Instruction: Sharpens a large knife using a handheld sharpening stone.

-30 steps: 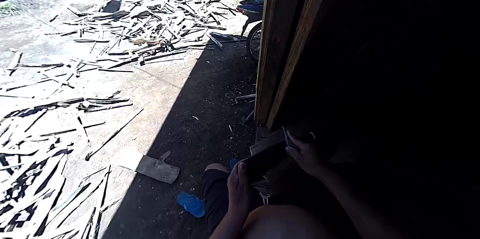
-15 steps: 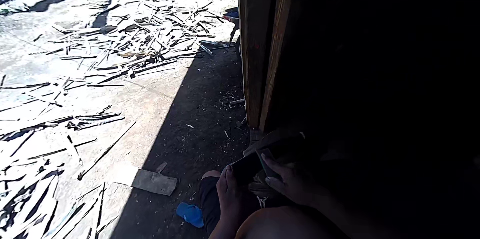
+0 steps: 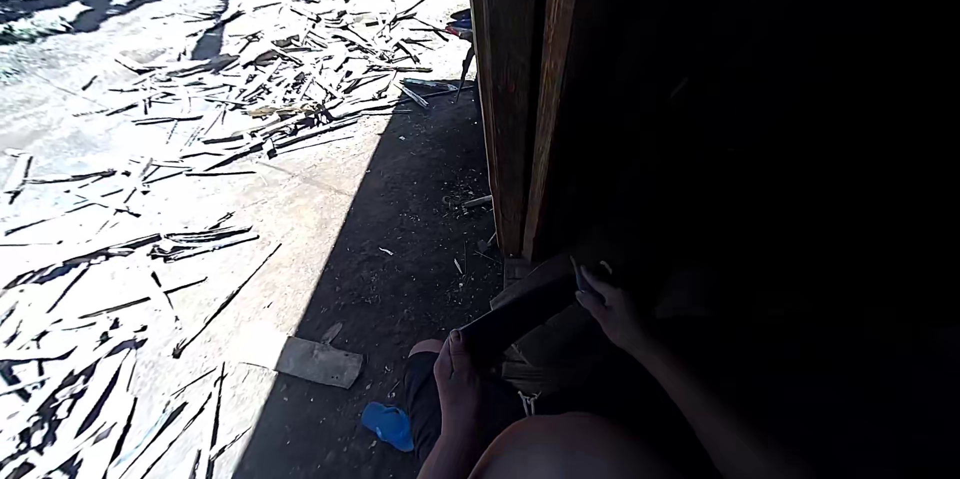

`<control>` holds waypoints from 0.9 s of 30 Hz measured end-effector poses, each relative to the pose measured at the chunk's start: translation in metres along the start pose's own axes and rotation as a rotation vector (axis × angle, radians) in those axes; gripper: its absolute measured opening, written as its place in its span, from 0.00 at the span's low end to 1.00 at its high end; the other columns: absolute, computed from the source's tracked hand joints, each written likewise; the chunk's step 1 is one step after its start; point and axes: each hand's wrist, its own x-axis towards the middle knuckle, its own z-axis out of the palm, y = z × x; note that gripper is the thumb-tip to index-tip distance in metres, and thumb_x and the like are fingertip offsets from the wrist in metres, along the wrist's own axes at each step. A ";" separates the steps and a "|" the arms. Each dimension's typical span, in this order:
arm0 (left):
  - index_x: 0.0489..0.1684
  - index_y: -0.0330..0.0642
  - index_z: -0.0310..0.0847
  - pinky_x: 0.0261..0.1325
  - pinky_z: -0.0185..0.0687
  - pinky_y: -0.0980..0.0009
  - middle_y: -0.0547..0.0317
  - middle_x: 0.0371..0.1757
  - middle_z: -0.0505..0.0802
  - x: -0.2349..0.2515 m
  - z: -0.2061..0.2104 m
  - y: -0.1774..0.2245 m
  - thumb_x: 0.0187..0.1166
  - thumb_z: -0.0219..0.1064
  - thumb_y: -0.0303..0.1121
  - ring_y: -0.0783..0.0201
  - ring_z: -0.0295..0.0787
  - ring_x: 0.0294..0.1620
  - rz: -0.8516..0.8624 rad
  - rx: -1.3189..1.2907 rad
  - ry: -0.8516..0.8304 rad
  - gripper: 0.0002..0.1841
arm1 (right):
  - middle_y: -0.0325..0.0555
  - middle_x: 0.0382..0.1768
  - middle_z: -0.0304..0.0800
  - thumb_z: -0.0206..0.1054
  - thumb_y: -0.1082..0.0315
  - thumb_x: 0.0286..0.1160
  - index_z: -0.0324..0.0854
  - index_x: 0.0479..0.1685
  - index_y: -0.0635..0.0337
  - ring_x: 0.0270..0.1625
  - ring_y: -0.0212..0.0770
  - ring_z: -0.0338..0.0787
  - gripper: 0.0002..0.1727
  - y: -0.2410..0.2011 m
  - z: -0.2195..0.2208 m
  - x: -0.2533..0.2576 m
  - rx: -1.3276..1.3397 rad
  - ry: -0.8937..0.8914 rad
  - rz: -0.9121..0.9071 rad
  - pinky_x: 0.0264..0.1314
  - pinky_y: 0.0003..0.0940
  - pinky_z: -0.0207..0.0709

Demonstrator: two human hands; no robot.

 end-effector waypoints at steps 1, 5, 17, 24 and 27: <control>0.52 0.31 0.82 0.41 0.98 0.47 0.40 0.41 0.95 0.006 -0.004 -0.005 0.98 0.40 0.45 0.45 0.98 0.38 -0.022 -0.007 0.009 0.27 | 0.52 0.68 0.90 0.59 0.48 0.87 0.64 0.92 0.49 0.61 0.43 0.92 0.35 0.003 -0.011 0.003 0.026 0.061 0.004 0.69 0.49 0.83; 0.53 0.30 0.83 0.40 0.97 0.46 0.38 0.42 0.95 0.025 -0.020 -0.028 0.98 0.42 0.46 0.43 0.98 0.39 -0.115 -0.007 0.084 0.27 | 0.45 0.46 0.93 0.62 0.54 0.86 0.69 0.89 0.47 0.28 0.33 0.85 0.32 0.027 -0.027 -0.008 0.170 0.299 0.035 0.28 0.35 0.82; 0.61 0.30 0.79 0.31 0.94 0.53 0.33 0.40 0.95 0.043 -0.035 -0.054 0.97 0.40 0.51 0.42 0.97 0.32 -0.429 0.082 0.002 0.31 | 0.40 0.31 0.83 0.59 0.62 0.89 0.63 0.92 0.54 0.17 0.31 0.73 0.32 0.110 -0.019 -0.021 0.482 0.506 0.176 0.15 0.28 0.71; 0.76 0.36 0.71 0.37 0.97 0.55 0.41 0.52 0.93 0.044 -0.034 -0.069 0.93 0.56 0.37 0.52 0.97 0.40 -0.192 0.366 0.056 0.19 | 0.40 0.30 0.82 0.58 0.62 0.89 0.60 0.93 0.54 0.18 0.31 0.74 0.32 0.111 -0.018 -0.023 0.483 0.489 0.119 0.16 0.29 0.73; 0.87 0.40 0.63 0.82 0.75 0.57 0.48 0.82 0.79 0.045 -0.048 -0.070 0.83 0.66 0.44 0.60 0.77 0.81 0.116 0.821 -0.124 0.34 | 0.39 0.29 0.82 0.57 0.63 0.89 0.60 0.92 0.55 0.17 0.31 0.74 0.32 0.109 -0.020 -0.025 0.493 0.509 0.132 0.17 0.29 0.73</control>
